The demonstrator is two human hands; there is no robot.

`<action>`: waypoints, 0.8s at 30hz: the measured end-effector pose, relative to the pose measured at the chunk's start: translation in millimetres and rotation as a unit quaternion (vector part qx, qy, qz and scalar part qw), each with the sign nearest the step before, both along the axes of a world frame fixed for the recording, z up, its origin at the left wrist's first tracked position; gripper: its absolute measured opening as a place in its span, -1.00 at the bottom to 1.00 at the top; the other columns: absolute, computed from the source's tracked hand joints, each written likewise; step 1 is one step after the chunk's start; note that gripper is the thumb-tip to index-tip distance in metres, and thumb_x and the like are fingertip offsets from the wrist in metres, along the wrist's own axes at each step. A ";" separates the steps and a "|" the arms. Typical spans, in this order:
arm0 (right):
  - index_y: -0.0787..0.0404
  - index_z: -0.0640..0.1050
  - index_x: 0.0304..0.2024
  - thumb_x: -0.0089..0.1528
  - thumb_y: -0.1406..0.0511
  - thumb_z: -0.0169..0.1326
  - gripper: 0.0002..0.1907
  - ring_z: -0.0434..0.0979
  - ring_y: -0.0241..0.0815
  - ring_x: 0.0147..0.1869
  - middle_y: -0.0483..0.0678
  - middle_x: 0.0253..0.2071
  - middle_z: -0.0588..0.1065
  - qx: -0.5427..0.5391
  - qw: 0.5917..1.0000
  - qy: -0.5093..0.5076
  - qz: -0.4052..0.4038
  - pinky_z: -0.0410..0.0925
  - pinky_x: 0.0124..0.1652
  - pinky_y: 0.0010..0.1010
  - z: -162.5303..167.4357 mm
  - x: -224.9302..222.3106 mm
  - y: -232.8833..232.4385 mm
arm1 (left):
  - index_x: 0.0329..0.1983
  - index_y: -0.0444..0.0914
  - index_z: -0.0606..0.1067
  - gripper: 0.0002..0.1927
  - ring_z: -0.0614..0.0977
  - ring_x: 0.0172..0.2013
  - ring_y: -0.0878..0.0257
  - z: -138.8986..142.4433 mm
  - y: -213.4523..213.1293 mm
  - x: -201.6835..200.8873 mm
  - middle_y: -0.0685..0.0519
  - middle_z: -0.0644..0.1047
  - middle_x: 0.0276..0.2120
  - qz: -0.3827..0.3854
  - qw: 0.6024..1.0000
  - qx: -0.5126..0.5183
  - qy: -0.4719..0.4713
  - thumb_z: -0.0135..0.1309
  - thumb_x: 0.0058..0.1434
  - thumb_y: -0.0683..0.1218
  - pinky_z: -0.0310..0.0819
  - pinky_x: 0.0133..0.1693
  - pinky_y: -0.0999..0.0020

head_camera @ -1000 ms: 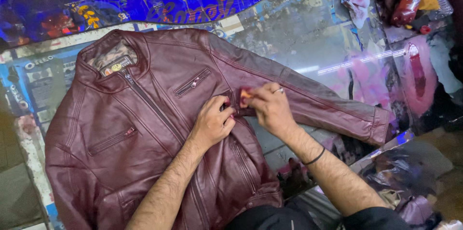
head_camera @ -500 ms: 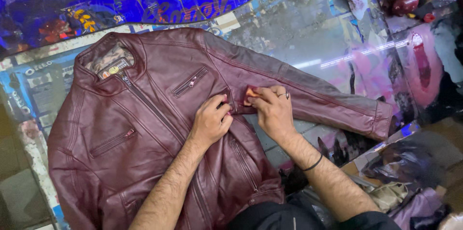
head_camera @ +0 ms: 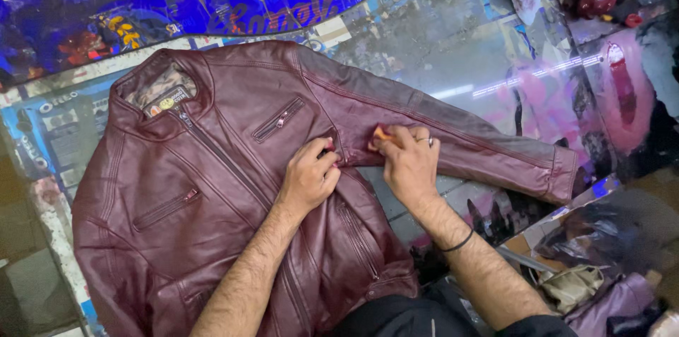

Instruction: The person applies reddish dye to a maroon leather jacket laid on a work table, rubbing a dye-soaked sponge along the sleeve and shoulder areas. They reposition the jacket and smooth the sleeve with their hands to reach untreated sections of the fabric.

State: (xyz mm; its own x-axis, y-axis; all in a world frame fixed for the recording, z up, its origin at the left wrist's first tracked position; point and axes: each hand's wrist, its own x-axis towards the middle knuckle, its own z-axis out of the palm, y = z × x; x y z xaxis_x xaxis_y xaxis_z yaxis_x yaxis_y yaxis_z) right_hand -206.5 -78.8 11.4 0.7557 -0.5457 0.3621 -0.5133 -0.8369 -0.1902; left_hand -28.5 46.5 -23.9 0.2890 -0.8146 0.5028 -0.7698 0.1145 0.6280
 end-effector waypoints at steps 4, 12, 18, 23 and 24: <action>0.02 0.69 -0.17 0.12 0.37 0.14 -0.74 0.41 -0.07 0.08 -0.17 0.04 0.54 0.030 0.989 -0.085 0.120 0.21 -0.04 -0.16 -7.7 17.3 -8.1 | -0.27 -0.34 0.58 -0.83 0.62 -0.02 -0.07 -1.3 -1.6 -0.7 -0.15 0.55 -0.09 0.001 1.000 -0.005 0.001 0.13 0.05 -0.20 0.54 0.02 0.09; -0.01 0.70 -0.21 0.10 0.38 0.11 -0.73 0.41 -0.09 0.05 -0.24 -0.01 0.57 0.024 0.987 -0.063 0.146 0.20 -0.05 -0.16 -10.5 33.3 -27.1 | -0.27 -0.34 0.57 -0.82 0.64 -0.04 -0.09 -4.7 -1.9 -1.1 -0.17 0.55 -0.06 0.006 1.000 -0.004 0.003 0.12 0.04 -0.22 0.56 0.01 0.09; 0.02 0.71 -0.21 0.10 0.39 0.12 -0.74 0.41 -0.10 0.05 -0.23 -0.03 0.57 0.051 0.984 -0.062 0.159 0.25 0.00 -0.22 -13.0 33.6 -33.6 | -0.28 -0.34 0.57 -0.83 0.64 -0.05 -0.09 -5.8 -2.2 -0.8 -0.18 0.56 -0.04 0.004 1.000 0.004 -0.003 0.12 0.04 -0.22 0.56 0.00 0.09; 0.06 0.72 -0.16 0.09 0.38 0.10 -0.69 0.41 -0.12 0.05 -0.23 -0.04 0.58 0.080 0.949 -0.029 0.305 0.29 0.06 -0.30 -10.0 10.7 -41.2 | -0.29 -0.32 0.56 -0.85 0.65 -0.05 -0.07 -4.2 -1.9 -1.6 -0.15 0.56 -0.06 0.003 1.000 0.003 0.007 0.12 0.04 -0.21 0.56 -0.01 0.10; 0.06 0.72 -0.17 0.09 0.36 0.12 -0.72 0.41 -0.10 0.04 -0.23 -0.05 0.58 0.074 0.952 -0.007 0.297 0.28 0.03 -0.28 -6.7 4.5 -42.7 | -0.28 -0.32 0.56 -0.84 0.64 -0.05 -0.07 -3.7 -1.8 -1.9 -0.15 0.56 -0.06 0.000 1.000 0.007 0.008 0.12 0.05 -0.21 0.56 -0.01 0.10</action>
State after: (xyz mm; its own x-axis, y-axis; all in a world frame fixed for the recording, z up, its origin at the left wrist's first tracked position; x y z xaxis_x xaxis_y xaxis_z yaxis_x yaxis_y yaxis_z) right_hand -202.1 -121.5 4.7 0.9424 -0.0699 0.3272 0.0453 -0.9423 -0.3318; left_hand -30.4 44.7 -27.6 0.2977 -0.8212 0.4869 -0.7595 0.1053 0.6420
